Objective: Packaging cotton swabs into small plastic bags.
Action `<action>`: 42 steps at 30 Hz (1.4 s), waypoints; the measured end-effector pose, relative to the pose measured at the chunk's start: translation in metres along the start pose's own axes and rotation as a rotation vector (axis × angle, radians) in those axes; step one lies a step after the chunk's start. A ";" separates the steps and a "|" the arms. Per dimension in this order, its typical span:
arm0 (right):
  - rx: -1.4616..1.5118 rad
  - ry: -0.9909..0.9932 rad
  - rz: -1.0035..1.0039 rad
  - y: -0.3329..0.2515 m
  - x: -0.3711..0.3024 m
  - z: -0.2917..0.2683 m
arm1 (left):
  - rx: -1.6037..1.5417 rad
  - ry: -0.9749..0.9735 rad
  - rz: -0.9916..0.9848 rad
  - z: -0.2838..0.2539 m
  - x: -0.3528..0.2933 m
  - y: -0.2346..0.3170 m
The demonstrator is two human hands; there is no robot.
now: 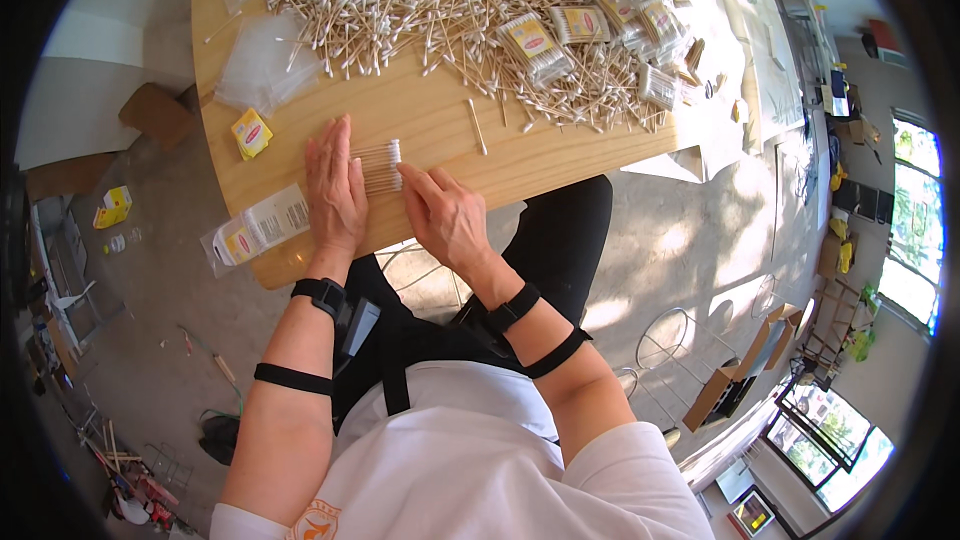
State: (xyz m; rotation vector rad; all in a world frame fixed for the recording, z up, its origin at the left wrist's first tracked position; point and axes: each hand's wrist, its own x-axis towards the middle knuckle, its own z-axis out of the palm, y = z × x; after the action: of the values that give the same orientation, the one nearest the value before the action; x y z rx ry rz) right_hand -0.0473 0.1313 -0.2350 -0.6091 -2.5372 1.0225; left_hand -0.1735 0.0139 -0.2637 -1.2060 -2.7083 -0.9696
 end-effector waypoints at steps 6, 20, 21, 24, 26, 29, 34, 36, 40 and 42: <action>0.012 -0.044 0.045 -0.003 0.003 -0.001 | -0.004 -0.004 0.000 0.000 -0.001 0.001; 0.003 -0.078 0.065 -0.005 0.005 -0.003 | 0.052 -0.035 -0.005 -0.001 0.000 0.001; 0.003 -0.082 0.076 -0.006 0.006 -0.004 | 0.052 -0.037 -0.007 -0.001 -0.001 0.001; -0.010 -0.116 0.103 -0.007 0.009 -0.004 | 0.050 -0.038 -0.007 -0.001 0.000 0.001; -0.014 -0.116 0.097 -0.005 0.008 -0.003 | 0.049 -0.037 -0.007 -0.002 0.000 0.001; -0.011 -0.114 0.098 -0.005 0.007 -0.002 | 0.050 -0.036 -0.005 -0.002 0.000 0.001; -0.032 -0.132 0.120 -0.008 0.010 -0.004 | 0.029 -0.028 -0.007 -0.003 0.000 0.001; -0.038 -0.140 0.125 -0.010 0.009 -0.005 | 0.029 -0.022 0.003 -0.003 0.000 0.001; 0.089 0.056 0.169 -0.003 0.011 0.001 | -0.387 0.113 -0.089 -0.010 0.001 -0.001; 0.239 0.359 0.133 -0.005 0.017 0.009 | -0.451 0.145 -0.153 -0.017 0.001 -0.002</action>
State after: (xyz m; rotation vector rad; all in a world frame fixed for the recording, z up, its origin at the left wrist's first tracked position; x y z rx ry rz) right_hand -0.0674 0.1321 -0.2350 -0.8176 -2.0529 1.1249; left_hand -0.1795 0.0043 -0.2506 -0.9301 -2.5760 -1.6844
